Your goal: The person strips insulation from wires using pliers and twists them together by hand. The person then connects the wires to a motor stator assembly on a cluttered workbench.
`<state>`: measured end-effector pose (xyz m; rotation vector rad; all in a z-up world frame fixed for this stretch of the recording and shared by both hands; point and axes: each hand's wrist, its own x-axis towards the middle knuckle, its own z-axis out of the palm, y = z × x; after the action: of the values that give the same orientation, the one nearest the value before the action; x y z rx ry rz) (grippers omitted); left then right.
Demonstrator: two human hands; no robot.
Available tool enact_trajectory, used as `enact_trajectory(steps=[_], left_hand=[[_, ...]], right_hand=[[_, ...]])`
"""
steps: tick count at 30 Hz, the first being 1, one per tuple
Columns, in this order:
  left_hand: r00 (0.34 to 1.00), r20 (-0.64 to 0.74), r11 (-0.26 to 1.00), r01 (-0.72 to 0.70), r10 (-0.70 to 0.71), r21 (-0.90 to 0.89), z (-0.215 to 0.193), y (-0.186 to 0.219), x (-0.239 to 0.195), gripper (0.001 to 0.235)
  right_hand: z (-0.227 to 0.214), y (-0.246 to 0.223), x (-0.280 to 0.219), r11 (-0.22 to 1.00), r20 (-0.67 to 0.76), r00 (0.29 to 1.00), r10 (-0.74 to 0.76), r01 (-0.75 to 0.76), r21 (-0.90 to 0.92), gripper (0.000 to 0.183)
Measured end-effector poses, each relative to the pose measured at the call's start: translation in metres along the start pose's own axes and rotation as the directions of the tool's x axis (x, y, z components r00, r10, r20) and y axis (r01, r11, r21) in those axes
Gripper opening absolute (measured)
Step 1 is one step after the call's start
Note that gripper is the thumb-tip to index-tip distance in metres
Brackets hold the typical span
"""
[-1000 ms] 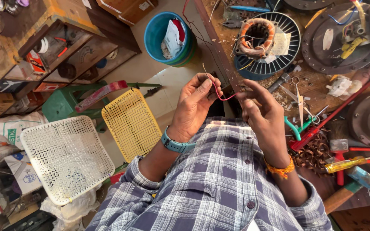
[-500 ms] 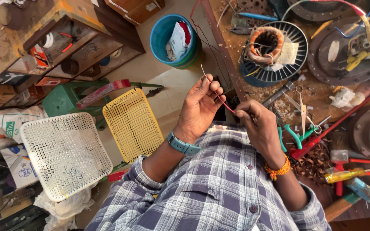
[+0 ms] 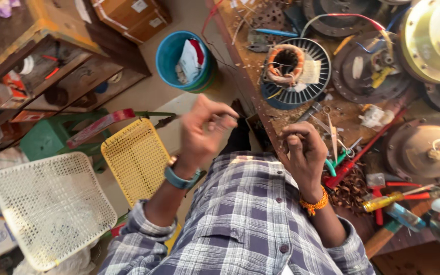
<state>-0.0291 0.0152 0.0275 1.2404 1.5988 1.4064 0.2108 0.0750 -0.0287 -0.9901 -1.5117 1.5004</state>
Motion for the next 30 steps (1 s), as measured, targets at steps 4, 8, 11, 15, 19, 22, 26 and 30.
enact_trajectory(steps=[4, 8, 11, 15, 19, 22, 26, 30], left_hand=[[0.973, 0.171, 0.933, -0.199, 0.152, 0.299, 0.041, 0.006, -0.002, 0.015], [0.962, 0.273, 0.987, -0.029, -0.016, 0.158, 0.052, 0.005, -0.001, 0.024], [0.954, 0.290, 0.992, 0.048, -0.082, 0.120, 0.055, 0.008, -0.003, 0.039], [0.969, 0.247, 0.981, -0.072, 0.026, 0.180, 0.057, 0.010, -0.007, 0.041], [0.968, 0.250, 0.971, -0.062, 0.003, 0.231, 0.056, 0.006, -0.011, 0.022], [0.972, 0.235, 0.966, -0.052, -0.010, 0.255, 0.056, 0.006, -0.014, 0.015], [0.975, 0.220, 0.970, -0.063, 0.010, 0.233, 0.058, 0.006, -0.018, 0.014], [0.971, 0.237, 0.979, -0.017, -0.032, 0.202, 0.060, 0.008, -0.019, 0.012]], right_hand=[[-0.006, -0.013, 0.001, 0.970, -0.041, 0.980, -0.195, 0.186, -0.158, 0.038], [-0.010, -0.024, -0.003, 0.967, -0.028, 0.992, -0.122, 0.112, -0.229, 0.031], [-0.011, -0.027, -0.002, 0.921, -0.008, 0.996, -0.094, 0.084, -0.381, 0.021], [-0.011, -0.019, -0.002, 0.869, 0.040, 0.994, -0.106, 0.112, -0.482, 0.012], [-0.011, -0.012, -0.003, 0.928, 0.042, 0.999, -0.003, 0.019, -0.373, 0.006], [-0.008, -0.017, -0.004, 0.982, -0.011, 0.998, 0.065, -0.066, -0.179, 0.014], [-0.009, -0.024, -0.001, 0.950, -0.038, 0.996, -0.079, 0.064, -0.304, 0.027], [-0.013, -0.022, -0.001, 0.876, 0.069, 0.989, -0.129, 0.146, -0.460, 0.015]])
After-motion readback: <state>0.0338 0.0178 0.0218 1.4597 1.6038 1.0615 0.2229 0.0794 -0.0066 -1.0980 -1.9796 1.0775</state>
